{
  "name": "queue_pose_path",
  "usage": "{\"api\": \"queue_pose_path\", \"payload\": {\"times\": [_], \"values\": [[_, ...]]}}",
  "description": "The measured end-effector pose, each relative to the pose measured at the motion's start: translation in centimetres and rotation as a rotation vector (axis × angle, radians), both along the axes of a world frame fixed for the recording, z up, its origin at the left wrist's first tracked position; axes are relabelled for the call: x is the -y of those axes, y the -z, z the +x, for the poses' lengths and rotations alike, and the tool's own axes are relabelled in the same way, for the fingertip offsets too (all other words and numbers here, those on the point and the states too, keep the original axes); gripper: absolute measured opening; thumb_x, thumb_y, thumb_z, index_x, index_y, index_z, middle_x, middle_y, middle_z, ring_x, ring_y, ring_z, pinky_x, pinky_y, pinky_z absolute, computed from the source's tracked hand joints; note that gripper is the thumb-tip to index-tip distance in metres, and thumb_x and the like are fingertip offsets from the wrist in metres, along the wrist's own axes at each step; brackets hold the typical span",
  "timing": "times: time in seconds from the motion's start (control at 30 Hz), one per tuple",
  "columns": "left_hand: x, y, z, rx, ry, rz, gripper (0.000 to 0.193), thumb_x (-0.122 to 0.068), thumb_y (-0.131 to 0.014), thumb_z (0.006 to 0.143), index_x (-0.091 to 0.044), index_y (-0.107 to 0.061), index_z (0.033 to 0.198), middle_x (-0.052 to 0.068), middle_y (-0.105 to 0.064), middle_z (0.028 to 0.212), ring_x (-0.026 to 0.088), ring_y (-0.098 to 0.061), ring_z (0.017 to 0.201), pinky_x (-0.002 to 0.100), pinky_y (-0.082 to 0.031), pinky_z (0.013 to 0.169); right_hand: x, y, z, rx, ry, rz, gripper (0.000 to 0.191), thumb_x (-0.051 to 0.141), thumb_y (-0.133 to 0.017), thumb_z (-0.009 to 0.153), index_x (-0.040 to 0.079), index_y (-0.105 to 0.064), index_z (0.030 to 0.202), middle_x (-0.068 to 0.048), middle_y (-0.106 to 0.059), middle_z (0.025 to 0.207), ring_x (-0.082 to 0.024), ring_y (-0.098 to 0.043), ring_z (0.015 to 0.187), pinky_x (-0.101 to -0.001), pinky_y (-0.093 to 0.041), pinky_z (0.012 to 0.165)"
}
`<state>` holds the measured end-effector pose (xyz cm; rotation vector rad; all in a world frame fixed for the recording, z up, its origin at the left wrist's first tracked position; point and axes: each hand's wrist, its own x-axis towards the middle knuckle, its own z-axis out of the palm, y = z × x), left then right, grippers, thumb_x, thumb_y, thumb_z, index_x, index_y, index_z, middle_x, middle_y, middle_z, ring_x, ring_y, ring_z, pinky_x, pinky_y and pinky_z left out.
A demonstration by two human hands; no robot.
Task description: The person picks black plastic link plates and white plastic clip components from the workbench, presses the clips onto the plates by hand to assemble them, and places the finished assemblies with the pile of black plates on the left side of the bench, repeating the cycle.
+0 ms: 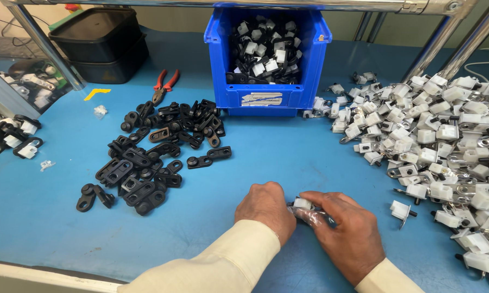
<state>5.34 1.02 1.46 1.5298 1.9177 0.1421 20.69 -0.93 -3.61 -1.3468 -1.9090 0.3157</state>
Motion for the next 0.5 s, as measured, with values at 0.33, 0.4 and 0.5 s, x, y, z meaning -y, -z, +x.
{"api": "queue_pose_path", "payload": {"times": [0.33,0.4,0.5], "values": [[-0.1,-0.1,-1.4,0.319,-0.038,-0.099,0.021,-0.019,-0.057,0.102,-0.004,-0.071,0.107,0.011,-0.075,0.077,0.019,-0.074,0.059,0.032,-0.061,0.057,-0.4,0.4,0.3,0.068,-0.087,0.111,0.033,0.015,-0.085,0.071,0.011,-0.078,0.103,-0.005,-0.078,0.085,-0.020,-0.074,0.080,-0.0340,-0.058,0.068],[-0.3,0.4,-1.4,0.323,-0.035,-0.102,0.022,-0.021,-0.057,0.102,-0.006,-0.072,0.107,0.010,-0.075,0.077,0.017,-0.073,0.058,0.031,-0.060,0.056,-0.5,0.2,0.5,0.062,-0.108,0.041,0.033,0.014,-0.084,0.071,0.012,-0.078,0.103,-0.005,-0.078,0.083,-0.020,-0.073,0.076,-0.0338,-0.058,0.064],[-0.7,1.8,-1.5,0.323,-0.036,-0.101,0.023,-0.022,-0.055,0.103,-0.007,-0.072,0.106,0.010,-0.076,0.078,0.017,-0.073,0.060,0.032,-0.061,0.057,-0.7,-0.4,0.5,0.079,-0.156,0.003,0.032,0.015,-0.084,0.072,0.012,-0.078,0.103,-0.004,-0.078,0.082,-0.019,-0.074,0.075,-0.0338,-0.058,0.064]]}}
